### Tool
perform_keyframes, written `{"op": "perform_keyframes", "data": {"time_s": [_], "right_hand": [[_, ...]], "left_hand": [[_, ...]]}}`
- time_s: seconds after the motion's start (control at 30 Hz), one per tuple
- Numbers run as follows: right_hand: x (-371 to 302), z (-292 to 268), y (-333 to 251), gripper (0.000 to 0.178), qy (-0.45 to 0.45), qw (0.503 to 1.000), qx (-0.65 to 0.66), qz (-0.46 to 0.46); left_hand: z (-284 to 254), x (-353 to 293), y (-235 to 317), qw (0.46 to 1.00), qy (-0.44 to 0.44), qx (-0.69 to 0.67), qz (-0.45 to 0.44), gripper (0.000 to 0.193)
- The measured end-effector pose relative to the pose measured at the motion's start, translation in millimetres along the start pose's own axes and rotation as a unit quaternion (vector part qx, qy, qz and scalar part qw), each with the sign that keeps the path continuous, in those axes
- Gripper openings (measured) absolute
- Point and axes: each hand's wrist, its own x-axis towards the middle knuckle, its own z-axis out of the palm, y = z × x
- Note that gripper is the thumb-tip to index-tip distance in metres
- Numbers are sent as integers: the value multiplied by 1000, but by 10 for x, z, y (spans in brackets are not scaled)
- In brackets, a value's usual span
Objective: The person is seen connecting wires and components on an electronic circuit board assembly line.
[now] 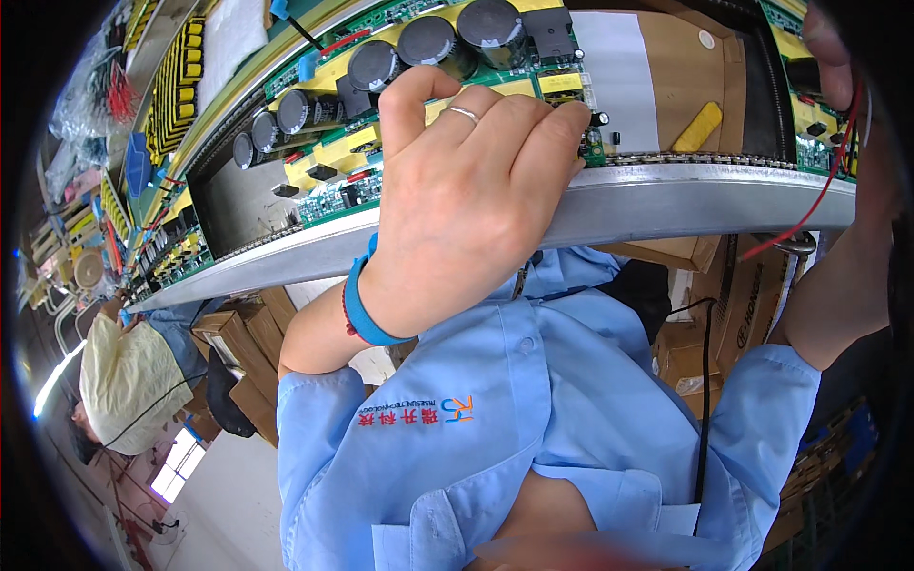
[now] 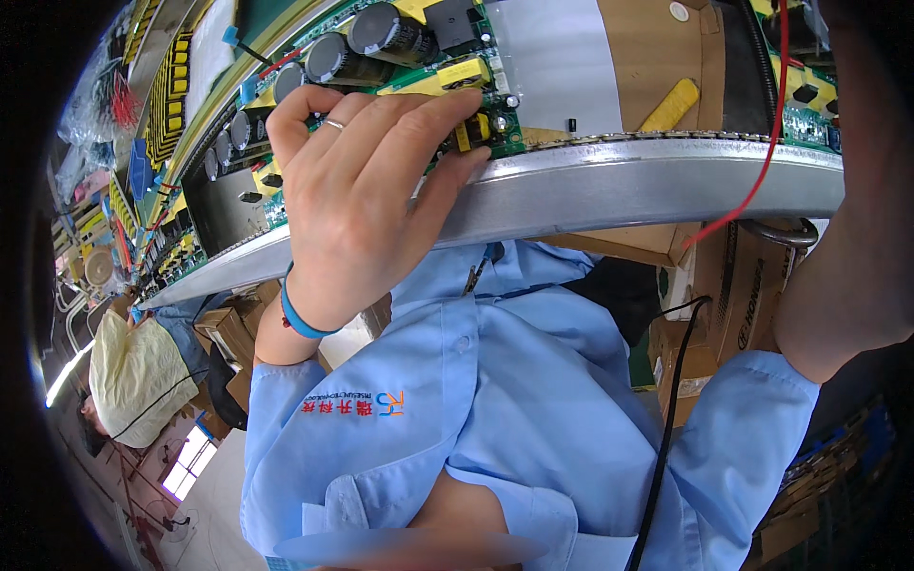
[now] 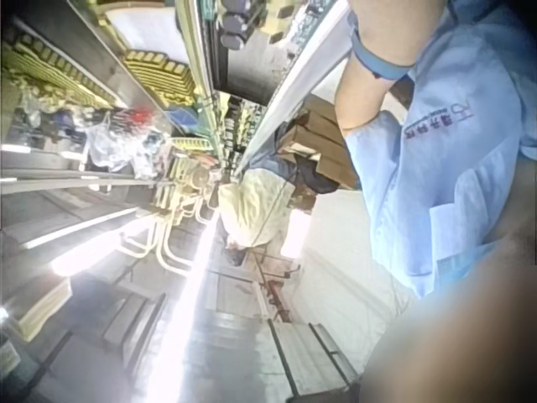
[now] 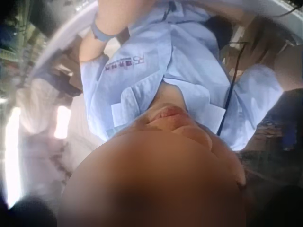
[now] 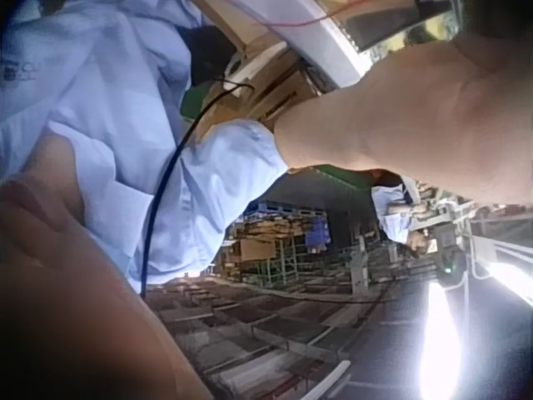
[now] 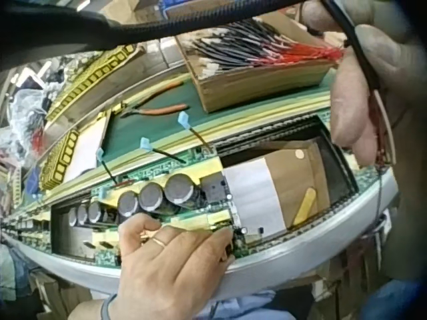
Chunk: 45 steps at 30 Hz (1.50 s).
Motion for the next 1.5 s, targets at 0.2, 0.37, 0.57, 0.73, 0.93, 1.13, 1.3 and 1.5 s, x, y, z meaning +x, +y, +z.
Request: {"op": "perform_keyframes", "data": {"time_s": [0.2,0.37,0.57,0.73,0.93,1.13,1.3,1.5], "right_hand": [[-541,-728,787,31,-61,995,76,1],[-446,-623,787,35,-123,985,118,-7],[-534,-234,654,31,-68,976,204,-18],[-415,-272,507,24,-81,985,104,-109],[-402,-81,150,26,-95,980,70,-158],[-509,152,131,45,-92,981,151,-78],[-879,207,106,48,-182,978,71,70],[-1140,214,279,39,11,952,-215,-217]], "left_hand": [[-67,51,71,999,-39,36,-8,36],[-247,109,46,997,-35,-52,-42,36],[-207,159,159,735,-9,-613,-290,20],[-363,29,125,757,-78,-597,-255,17],[-434,-65,81,696,13,-675,-244,17],[-431,-299,-74,744,113,-645,-135,18],[-435,-507,-171,870,222,-437,-60,24],[-641,-741,-3,966,190,-173,9,38]]}}
